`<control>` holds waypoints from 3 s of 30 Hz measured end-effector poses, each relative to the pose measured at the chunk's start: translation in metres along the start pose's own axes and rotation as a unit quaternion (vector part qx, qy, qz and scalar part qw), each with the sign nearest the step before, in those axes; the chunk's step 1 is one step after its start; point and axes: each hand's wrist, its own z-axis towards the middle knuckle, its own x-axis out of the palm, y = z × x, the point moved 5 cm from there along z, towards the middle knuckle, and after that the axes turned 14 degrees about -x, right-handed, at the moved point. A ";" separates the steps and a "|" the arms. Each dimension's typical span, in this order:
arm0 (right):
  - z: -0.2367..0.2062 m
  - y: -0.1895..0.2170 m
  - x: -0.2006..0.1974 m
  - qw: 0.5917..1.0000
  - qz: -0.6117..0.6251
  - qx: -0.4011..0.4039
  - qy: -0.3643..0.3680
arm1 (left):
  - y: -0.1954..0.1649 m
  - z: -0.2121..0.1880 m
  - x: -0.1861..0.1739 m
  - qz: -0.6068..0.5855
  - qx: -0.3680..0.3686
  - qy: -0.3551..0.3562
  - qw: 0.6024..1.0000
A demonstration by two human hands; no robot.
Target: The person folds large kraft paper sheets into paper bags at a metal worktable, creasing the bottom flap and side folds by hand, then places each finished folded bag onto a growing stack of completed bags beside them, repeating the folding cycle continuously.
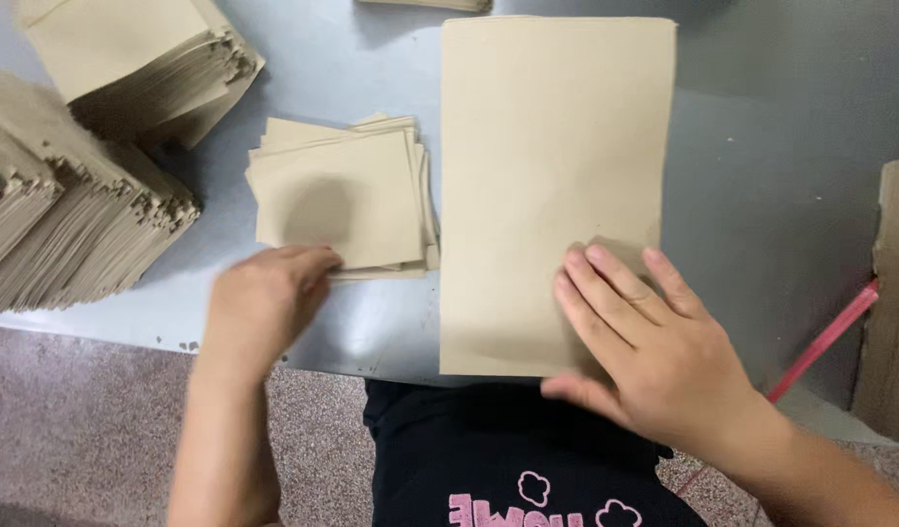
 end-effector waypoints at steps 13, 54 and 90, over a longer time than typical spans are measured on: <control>0.005 -0.014 -0.008 0.989 0.149 -0.011 -0.004 | -0.131 -0.023 -0.025 -0.196 0.319 0.004 0.927; 0.003 0.006 -0.016 0.995 0.100 -0.023 -0.006 | -0.133 -0.021 -0.026 -0.158 0.323 0.021 0.933; 0.024 -0.014 -0.010 0.982 -0.154 -0.022 -0.108 | -0.116 0.021 -0.009 -0.156 0.017 -0.094 0.983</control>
